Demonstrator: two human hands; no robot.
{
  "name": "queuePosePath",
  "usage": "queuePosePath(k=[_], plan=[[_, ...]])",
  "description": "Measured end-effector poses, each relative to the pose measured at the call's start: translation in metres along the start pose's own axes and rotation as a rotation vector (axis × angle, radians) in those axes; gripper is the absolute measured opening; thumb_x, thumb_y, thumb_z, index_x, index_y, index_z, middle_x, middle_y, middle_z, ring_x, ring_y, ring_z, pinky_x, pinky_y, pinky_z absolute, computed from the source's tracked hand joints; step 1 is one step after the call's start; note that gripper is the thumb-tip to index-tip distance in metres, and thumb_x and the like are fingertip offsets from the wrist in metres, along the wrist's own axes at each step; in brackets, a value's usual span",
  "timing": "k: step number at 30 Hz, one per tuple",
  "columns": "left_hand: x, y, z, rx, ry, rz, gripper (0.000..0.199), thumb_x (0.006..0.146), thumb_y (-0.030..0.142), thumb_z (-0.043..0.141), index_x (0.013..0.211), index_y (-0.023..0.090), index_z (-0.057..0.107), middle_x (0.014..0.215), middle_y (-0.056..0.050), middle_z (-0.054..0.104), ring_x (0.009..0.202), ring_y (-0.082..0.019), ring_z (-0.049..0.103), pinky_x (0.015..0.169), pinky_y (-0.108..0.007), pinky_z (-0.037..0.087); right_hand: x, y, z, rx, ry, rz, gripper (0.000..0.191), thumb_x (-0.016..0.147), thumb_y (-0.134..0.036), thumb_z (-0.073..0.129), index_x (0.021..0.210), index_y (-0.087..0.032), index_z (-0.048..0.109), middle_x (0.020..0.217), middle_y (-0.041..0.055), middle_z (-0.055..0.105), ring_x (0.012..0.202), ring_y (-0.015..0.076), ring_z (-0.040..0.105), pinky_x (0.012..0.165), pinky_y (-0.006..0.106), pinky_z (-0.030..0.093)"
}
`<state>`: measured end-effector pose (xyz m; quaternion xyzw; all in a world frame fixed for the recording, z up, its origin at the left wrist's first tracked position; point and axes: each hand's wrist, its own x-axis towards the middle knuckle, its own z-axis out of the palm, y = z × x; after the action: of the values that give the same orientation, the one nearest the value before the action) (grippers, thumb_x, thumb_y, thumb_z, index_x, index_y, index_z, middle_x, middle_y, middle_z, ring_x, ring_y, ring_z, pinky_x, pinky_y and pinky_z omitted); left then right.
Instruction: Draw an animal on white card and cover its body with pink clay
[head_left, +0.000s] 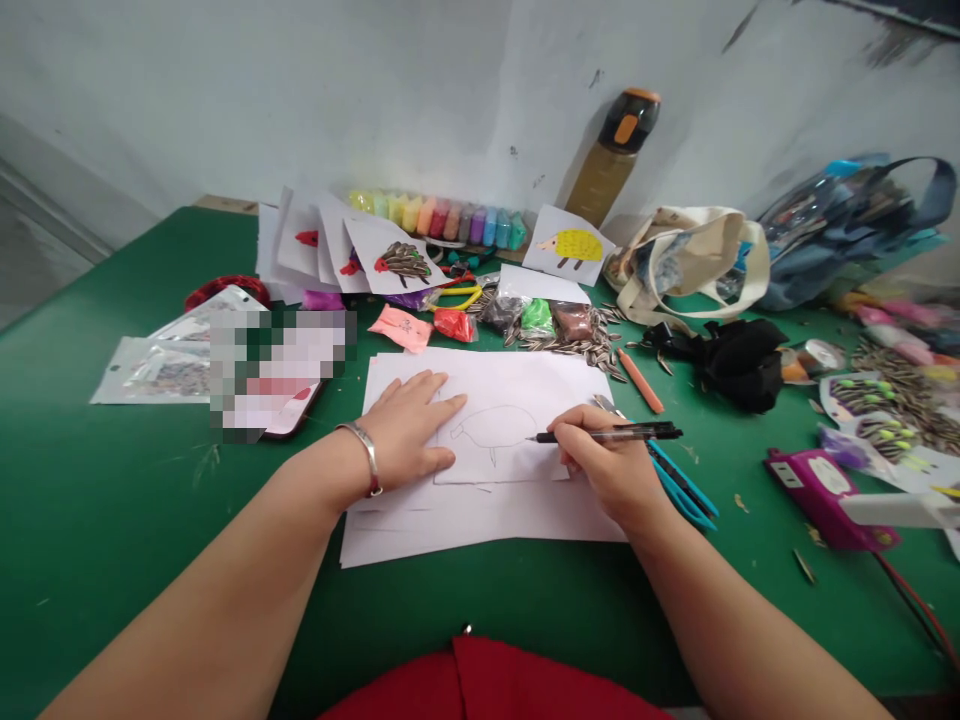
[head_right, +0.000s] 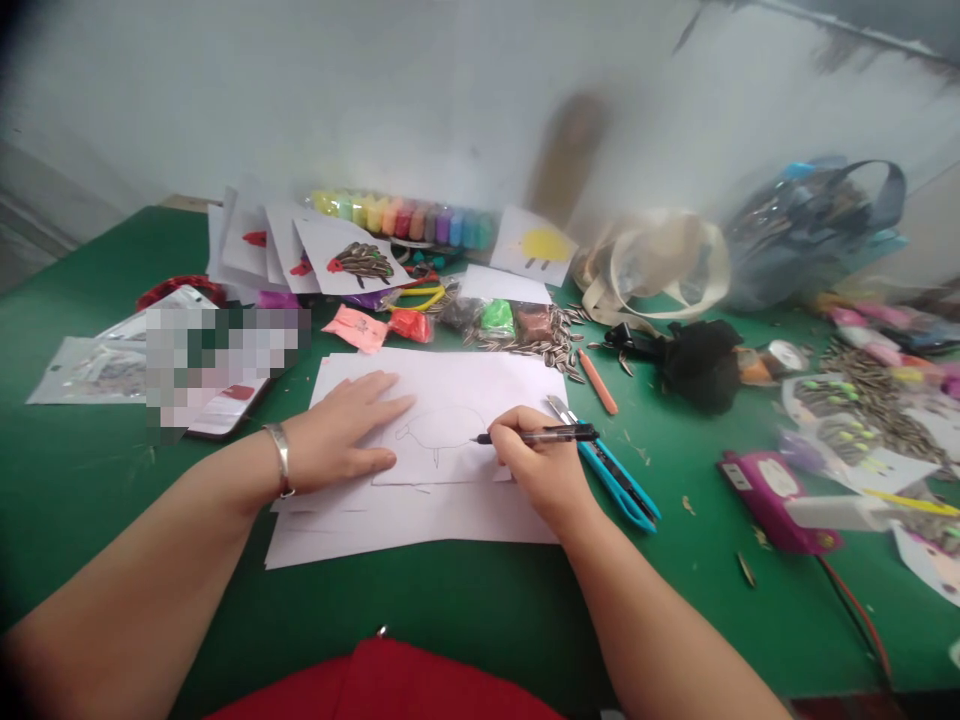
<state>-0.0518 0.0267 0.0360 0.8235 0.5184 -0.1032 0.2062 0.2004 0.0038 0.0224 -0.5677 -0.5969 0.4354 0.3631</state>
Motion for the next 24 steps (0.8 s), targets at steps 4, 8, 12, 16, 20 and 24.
queuePosePath(k=[4, 8, 12, 16, 20, 24], plan=[[-0.0003, 0.0, -0.0016, -0.003, -0.004, 0.004, 0.07, 0.082, 0.043, 0.057, 0.146, 0.022, 0.036, 0.158, -0.015, 0.017, 0.145, -0.034, 0.012, 0.114, -0.053, 0.013, -0.0028, -0.0017, 0.0027, -0.017, -0.054, 0.015, 0.014, 0.079, -0.023, 0.055, 0.068, -0.019, 0.063, 0.056, -0.0029, 0.055, 0.054, 0.0123, 0.049, 0.051, 0.024, 0.039], [0.0, 0.001, -0.0031, -0.002, -0.003, 0.0, 0.071, 0.081, 0.043, 0.058, 0.146, 0.022, 0.037, 0.157, -0.015, 0.018, 0.144, -0.034, 0.013, 0.114, -0.054, 0.014, -0.0037, -0.0016, 0.006, -0.015, -0.068, 0.02, 0.014, 0.078, -0.022, 0.054, 0.068, -0.019, 0.063, 0.056, -0.0033, 0.055, 0.053, 0.0117, 0.049, 0.051, 0.024, 0.039], [0.0009, 0.0019, -0.0034, 0.017, 0.017, 0.013, 0.07, 0.08, 0.041, 0.059, 0.144, 0.02, 0.039, 0.156, -0.016, 0.021, 0.144, -0.033, 0.016, 0.114, -0.05, 0.016, -0.0021, 0.0004, 0.0052, 0.019, -0.053, 0.022, 0.014, 0.078, -0.021, 0.054, 0.066, -0.019, 0.062, 0.054, -0.0041, 0.054, 0.051, 0.0105, 0.047, 0.047, 0.022, 0.037], [0.0019, 0.0022, -0.0031, -0.002, 0.015, 0.0, 0.07, 0.08, 0.041, 0.059, 0.144, 0.02, 0.04, 0.157, -0.016, 0.021, 0.144, -0.034, 0.015, 0.115, -0.051, 0.015, -0.0005, 0.0015, 0.0053, 0.02, -0.059, 0.02, 0.013, 0.078, -0.021, 0.055, 0.068, -0.019, 0.063, 0.055, -0.0042, 0.055, 0.052, 0.0106, 0.047, 0.048, 0.022, 0.037], [0.0013, 0.0027, -0.0038, -0.013, 0.015, -0.002, 0.07, 0.08, 0.042, 0.06, 0.144, 0.02, 0.04, 0.157, -0.015, 0.021, 0.144, -0.034, 0.015, 0.115, -0.051, 0.015, -0.0005, 0.0018, 0.0062, -0.002, -0.06, 0.023, 0.013, 0.078, -0.021, 0.055, 0.068, -0.019, 0.063, 0.056, -0.0039, 0.055, 0.054, 0.0112, 0.049, 0.05, 0.023, 0.039], [0.0004, 0.0035, -0.0048, 0.001, 0.011, -0.007, 0.07, 0.08, 0.042, 0.059, 0.144, 0.021, 0.04, 0.157, -0.015, 0.021, 0.144, -0.033, 0.016, 0.115, -0.051, 0.015, -0.0014, 0.002, 0.0065, -0.019, -0.051, 0.026, 0.013, 0.078, -0.022, 0.054, 0.069, -0.019, 0.063, 0.057, -0.0038, 0.055, 0.054, 0.0115, 0.049, 0.051, 0.023, 0.039]])
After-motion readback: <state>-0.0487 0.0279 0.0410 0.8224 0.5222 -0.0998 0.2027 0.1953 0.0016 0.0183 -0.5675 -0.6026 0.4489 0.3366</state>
